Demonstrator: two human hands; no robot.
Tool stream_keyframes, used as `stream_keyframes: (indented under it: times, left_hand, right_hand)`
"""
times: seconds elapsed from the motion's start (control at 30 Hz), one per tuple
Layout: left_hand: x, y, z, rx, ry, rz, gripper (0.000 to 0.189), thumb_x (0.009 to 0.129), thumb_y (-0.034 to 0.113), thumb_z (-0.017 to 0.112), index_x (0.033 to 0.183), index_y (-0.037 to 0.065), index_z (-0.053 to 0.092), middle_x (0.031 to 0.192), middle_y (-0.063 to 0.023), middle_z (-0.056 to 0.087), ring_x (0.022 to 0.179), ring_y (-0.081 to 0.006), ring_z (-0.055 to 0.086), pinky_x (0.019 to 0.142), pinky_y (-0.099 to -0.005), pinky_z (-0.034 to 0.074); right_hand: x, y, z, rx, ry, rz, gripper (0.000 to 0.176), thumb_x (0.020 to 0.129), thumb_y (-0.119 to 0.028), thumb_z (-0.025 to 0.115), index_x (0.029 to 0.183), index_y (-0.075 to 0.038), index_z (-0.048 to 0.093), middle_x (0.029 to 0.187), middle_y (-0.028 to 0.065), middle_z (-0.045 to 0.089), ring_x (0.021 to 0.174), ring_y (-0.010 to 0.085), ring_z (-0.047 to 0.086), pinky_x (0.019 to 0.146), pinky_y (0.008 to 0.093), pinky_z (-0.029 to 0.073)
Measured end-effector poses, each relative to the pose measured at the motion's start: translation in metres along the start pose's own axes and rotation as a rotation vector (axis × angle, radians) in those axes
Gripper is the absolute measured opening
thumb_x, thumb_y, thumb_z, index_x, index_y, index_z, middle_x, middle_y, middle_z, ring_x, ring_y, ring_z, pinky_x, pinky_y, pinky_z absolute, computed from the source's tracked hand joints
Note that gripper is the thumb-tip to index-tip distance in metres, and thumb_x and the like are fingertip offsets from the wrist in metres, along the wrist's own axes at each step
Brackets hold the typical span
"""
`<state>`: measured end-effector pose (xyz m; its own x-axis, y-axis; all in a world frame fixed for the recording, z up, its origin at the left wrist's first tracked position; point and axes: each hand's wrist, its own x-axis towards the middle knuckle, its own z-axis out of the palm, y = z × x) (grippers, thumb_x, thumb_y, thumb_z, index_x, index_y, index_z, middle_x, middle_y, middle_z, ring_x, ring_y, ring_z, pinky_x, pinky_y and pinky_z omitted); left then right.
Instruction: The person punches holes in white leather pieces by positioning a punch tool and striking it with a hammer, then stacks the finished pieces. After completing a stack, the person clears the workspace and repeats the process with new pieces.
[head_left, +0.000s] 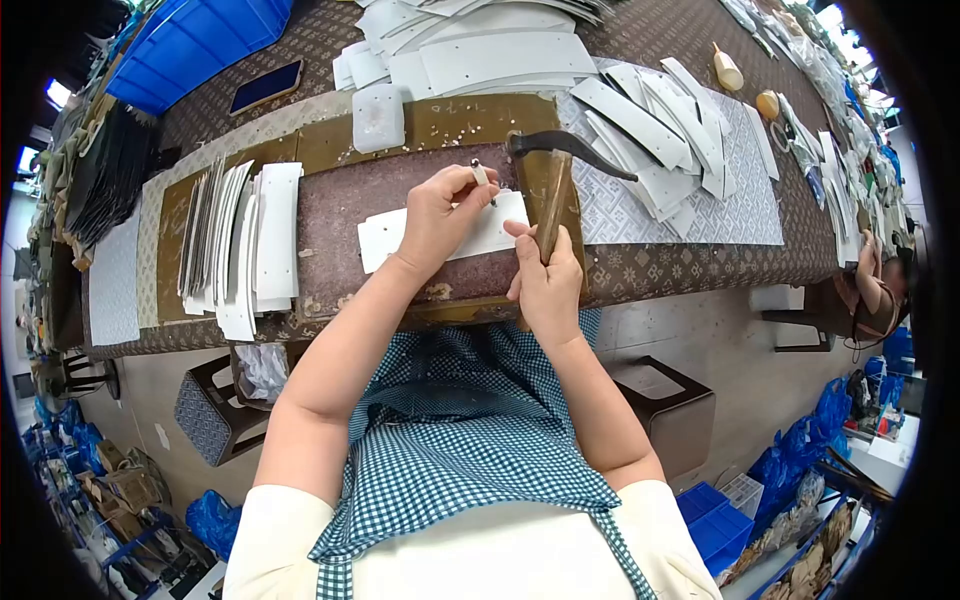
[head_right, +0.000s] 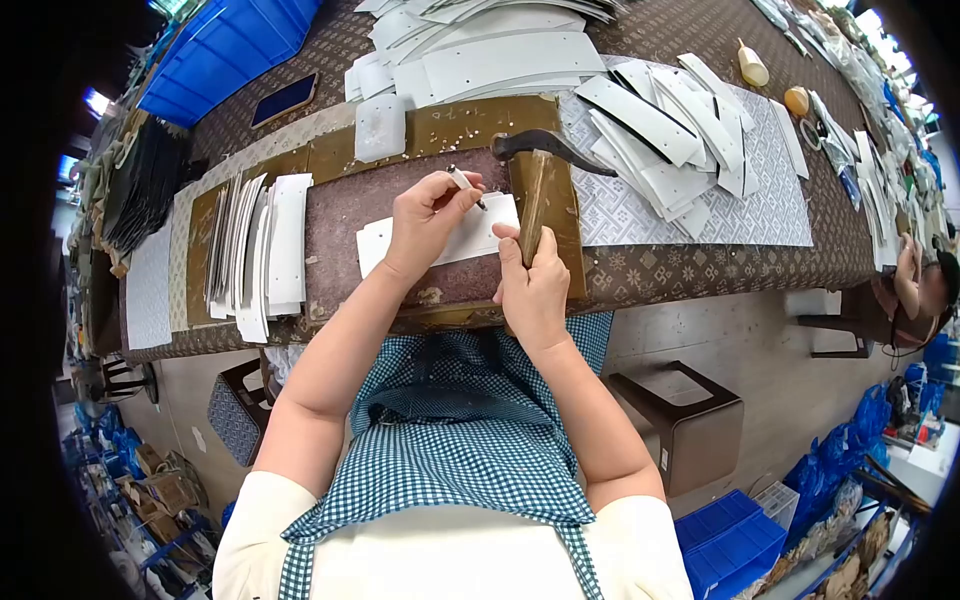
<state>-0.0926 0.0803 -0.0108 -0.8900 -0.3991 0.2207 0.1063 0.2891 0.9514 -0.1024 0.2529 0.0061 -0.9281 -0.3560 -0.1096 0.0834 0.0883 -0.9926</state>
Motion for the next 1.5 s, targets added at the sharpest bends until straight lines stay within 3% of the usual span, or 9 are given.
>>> stream_keyframes:
  times: [0.27, 0.77, 0.97, 1.07, 1.17, 1.23, 1.33, 1.37, 1.5]
  left_hand:
    - [0.001, 0.004, 0.002, 0.071, -0.013, 0.051, 0.012, 0.091, 0.008, 0.071, 0.098, -0.001, 0.071, 0.099, -0.004, 0.071, 0.08, -0.0064, 0.06, 0.071, -0.0229, 0.05]
    - [0.004, -0.001, 0.004, 0.336, -0.019, 0.329, 0.011, 0.085, 0.006, 0.073, 0.094, 0.001, 0.072, 0.092, -0.0091, 0.072, 0.081, -0.0204, 0.07, 0.071, -0.0313, 0.056]
    - [0.004, -0.007, 0.006, 0.317, -0.007, 0.338, 0.012, 0.085, 0.008, 0.074, 0.095, 0.003, 0.072, 0.091, -0.0079, 0.071, 0.08, -0.0195, 0.07, 0.072, -0.0298, 0.057]
    - [0.005, -0.006, 0.006, 0.304, -0.005, 0.332, 0.011, 0.086, 0.008, 0.074, 0.096, 0.003, 0.072, 0.091, -0.0074, 0.071, 0.08, -0.0188, 0.071, 0.072, -0.0289, 0.057]
    - [0.006, -0.006, 0.006, 0.313, -0.015, 0.331, 0.011, 0.086, 0.011, 0.073, 0.094, 0.003, 0.071, 0.088, -0.0084, 0.069, 0.079, -0.0225, 0.069, 0.071, -0.032, 0.056]
    - [0.005, -0.005, 0.005, 0.378, -0.053, 0.307, 0.011, 0.087, 0.014, 0.071, 0.091, 0.004, 0.068, 0.085, -0.0094, 0.067, 0.079, -0.0281, 0.066, 0.071, -0.0372, 0.054]
    - [0.006, -0.008, 0.009, 0.312, 0.003, 0.355, 0.012, 0.087, 0.015, 0.071, 0.089, 0.004, 0.068, 0.083, -0.0099, 0.066, 0.078, -0.0285, 0.065, 0.07, -0.0378, 0.054]
    - [0.006, -0.01, 0.008, 0.291, -0.009, 0.35, 0.012, 0.087, 0.015, 0.071, 0.089, 0.004, 0.068, 0.082, -0.01, 0.065, 0.078, -0.0284, 0.065, 0.069, -0.0381, 0.053]
    - [0.006, -0.008, 0.007, 0.333, -0.018, 0.331, 0.013, 0.086, 0.012, 0.074, 0.096, 0.004, 0.073, 0.086, -0.0088, 0.068, 0.075, -0.0231, 0.067, 0.068, -0.032, 0.054]
  right_hand:
    - [0.002, 0.004, -0.001, 0.014, -0.023, -0.006, 0.02, 0.103, -0.019, 0.055, 0.105, 0.0, 0.049, 0.114, 0.0161, 0.071, 0.045, 0.0086, 0.055, 0.041, 0.0221, 0.043]
    - [0.005, -0.018, -0.02, -0.076, -0.123, -0.039, 0.019, 0.099, -0.018, 0.061, 0.101, 0.0, 0.059, 0.078, 0.0057, 0.07, 0.046, 0.0088, 0.056, 0.043, 0.025, 0.045]
    - [0.005, -0.149, -0.06, 0.063, -0.225, -0.611, 0.023, 0.101, -0.021, 0.061, 0.102, 0.001, 0.055, 0.071, 0.004, 0.062, 0.048, 0.0021, 0.048, 0.042, 0.0175, 0.034]
    - [-0.001, -0.156, -0.063, -0.049, -0.201, -0.683, 0.022, 0.101, -0.02, 0.06, 0.104, 0.001, 0.052, 0.071, 0.0031, 0.057, 0.049, 0.005, 0.048, 0.044, 0.0211, 0.038]
    - [0.002, -0.132, -0.069, -0.798, -0.301, -0.451, 0.024, 0.095, -0.014, 0.063, 0.105, 0.004, 0.051, 0.067, 0.0176, 0.058, 0.06, 0.03, 0.062, 0.057, 0.0357, 0.049]
    - [0.003, -0.114, -0.073, -0.903, -0.364, -0.266, 0.023, 0.094, -0.013, 0.063, 0.105, 0.003, 0.051, 0.07, 0.0214, 0.059, 0.063, 0.0386, 0.06, 0.059, 0.0385, 0.049]
    - [0.0, -0.143, -0.073, -0.835, -0.347, -0.334, 0.02, 0.094, -0.014, 0.065, 0.1, 0.001, 0.053, 0.069, 0.0168, 0.058, 0.057, 0.03, 0.057, 0.058, 0.0352, 0.047]
    - [-0.006, -0.157, -0.069, -0.68, -0.299, -0.325, 0.019, 0.096, -0.015, 0.064, 0.098, 0.0, 0.054, 0.069, 0.0089, 0.058, 0.056, 0.0168, 0.055, 0.055, 0.031, 0.045]
    - [-0.007, -0.193, -0.052, -0.111, -0.138, -0.705, 0.026, 0.1, -0.026, 0.061, 0.099, -0.002, 0.053, 0.065, 0.0002, 0.05, 0.045, 0.0049, 0.041, 0.041, 0.0204, 0.032]
